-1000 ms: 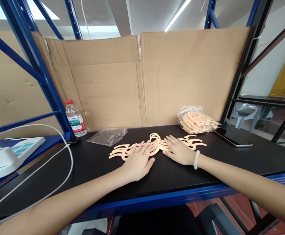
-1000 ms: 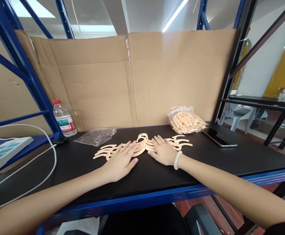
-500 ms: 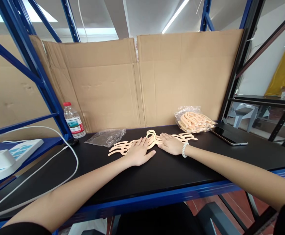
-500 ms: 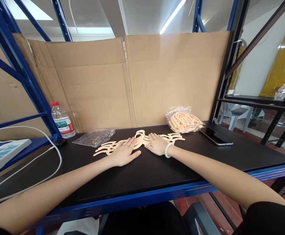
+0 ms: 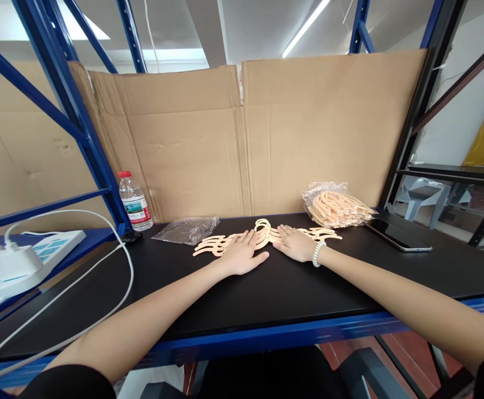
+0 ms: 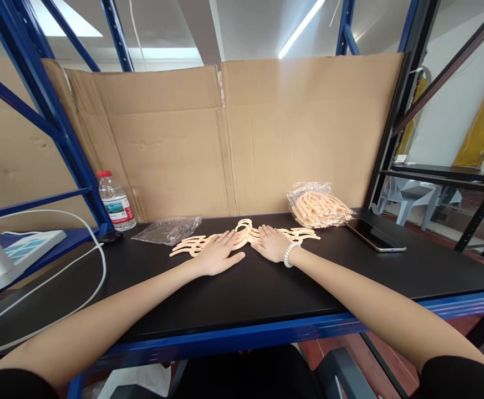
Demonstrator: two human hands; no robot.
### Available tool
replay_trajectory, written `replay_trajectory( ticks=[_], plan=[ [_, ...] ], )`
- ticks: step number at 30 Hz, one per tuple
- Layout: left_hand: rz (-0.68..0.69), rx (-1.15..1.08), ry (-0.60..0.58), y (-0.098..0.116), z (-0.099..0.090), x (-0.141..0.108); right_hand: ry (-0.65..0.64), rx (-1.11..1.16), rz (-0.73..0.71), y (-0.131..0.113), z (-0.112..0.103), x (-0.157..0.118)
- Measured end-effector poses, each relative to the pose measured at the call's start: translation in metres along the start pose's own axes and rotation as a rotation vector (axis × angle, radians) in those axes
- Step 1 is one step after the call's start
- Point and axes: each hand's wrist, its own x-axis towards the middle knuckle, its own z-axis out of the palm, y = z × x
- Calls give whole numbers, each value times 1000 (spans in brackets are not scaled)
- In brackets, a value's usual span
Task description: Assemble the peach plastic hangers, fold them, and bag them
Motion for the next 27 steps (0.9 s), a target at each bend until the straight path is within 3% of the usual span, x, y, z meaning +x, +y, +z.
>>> replay_trajectory(
  ticks=[7,17,27],
  plan=[
    [53,-1,60,2,2,-1,13,-3,-57,11,4,3],
    [55,2,-40,-15,-2,11,-17,-34,-40,5,2,20],
    [33,26,-44,-36,-5,22,-18,5,-57,5,4,50]
  ],
)
